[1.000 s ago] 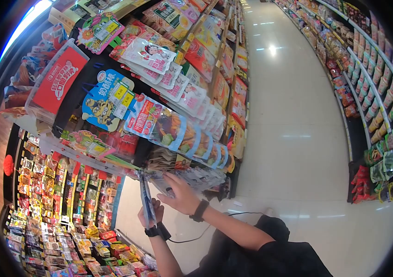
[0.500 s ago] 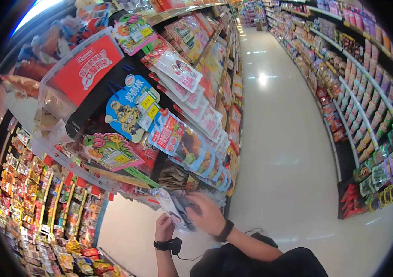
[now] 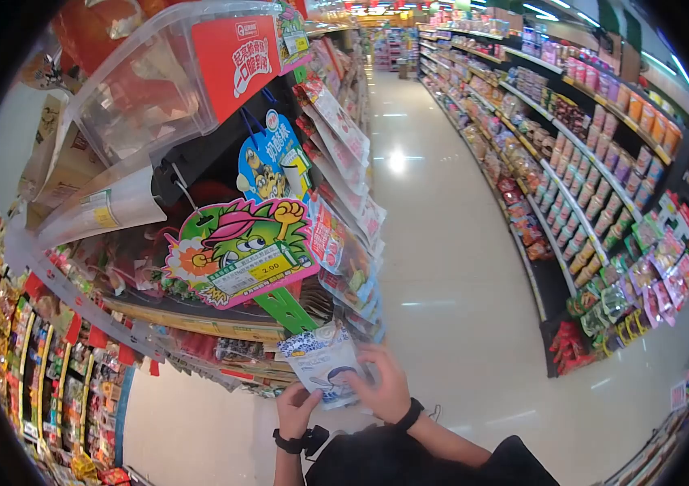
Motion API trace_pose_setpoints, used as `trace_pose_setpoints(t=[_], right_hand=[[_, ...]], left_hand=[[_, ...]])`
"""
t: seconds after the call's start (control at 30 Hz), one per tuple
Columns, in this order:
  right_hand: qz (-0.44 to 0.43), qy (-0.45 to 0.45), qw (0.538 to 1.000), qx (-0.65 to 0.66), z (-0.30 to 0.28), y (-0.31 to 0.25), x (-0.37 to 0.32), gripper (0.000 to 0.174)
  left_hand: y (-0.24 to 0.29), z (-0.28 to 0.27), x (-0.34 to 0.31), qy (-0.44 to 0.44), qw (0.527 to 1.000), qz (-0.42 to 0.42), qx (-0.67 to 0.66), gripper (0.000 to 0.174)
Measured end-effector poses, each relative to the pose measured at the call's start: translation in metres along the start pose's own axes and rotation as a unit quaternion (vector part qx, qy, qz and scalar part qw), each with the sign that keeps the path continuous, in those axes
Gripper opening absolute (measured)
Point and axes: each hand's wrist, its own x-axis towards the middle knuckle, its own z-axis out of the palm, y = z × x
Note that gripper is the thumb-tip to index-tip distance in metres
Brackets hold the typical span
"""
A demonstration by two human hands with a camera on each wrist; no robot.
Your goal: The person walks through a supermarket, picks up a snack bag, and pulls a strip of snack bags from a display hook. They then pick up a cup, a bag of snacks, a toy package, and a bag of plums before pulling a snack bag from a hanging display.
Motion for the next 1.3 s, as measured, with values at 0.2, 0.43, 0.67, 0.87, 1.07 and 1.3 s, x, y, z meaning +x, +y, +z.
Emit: trace_pose_setpoints(t=[0.2, 0.43, 0.67, 0.87, 1.07, 1.3], right_hand=[[0.119, -0.065, 0.991, 0.009, -0.010, -0.029, 0.013, 0.018], [0.075, -0.167, 0.960, 0.214, -0.010, -0.056, 0.018, 0.014], [0.168, -0.183, 0.925, 0.287, -0.012, -0.042, -0.013, 0.029], [0.176, -0.084, 0.942, 0.275, -0.025, -0.065, -0.009, 0.032], [0.150, -0.062, 0.955, 0.247, -0.036, -0.080, 0.011, 0.032], [0.121, -0.154, 0.954, 0.229, -0.033, -0.091, 0.049, 0.031]], left_hand=[[0.028, -0.001, 0.007, 0.035, 0.988, 0.119, 0.092, 0.016], [0.061, -0.012, -0.006, 0.050, 0.955, 0.224, 0.187, 0.016], [0.075, -0.018, -0.015, -0.071, 0.945, 0.251, 0.198, 0.011], [0.084, -0.023, -0.004, -0.150, 0.946, 0.230, 0.173, 0.017], [0.094, -0.019, 0.000, -0.124, 0.961, 0.186, 0.162, 0.020], [0.127, -0.013, 0.022, 0.016, 0.961, 0.250, 0.118, 0.021]])
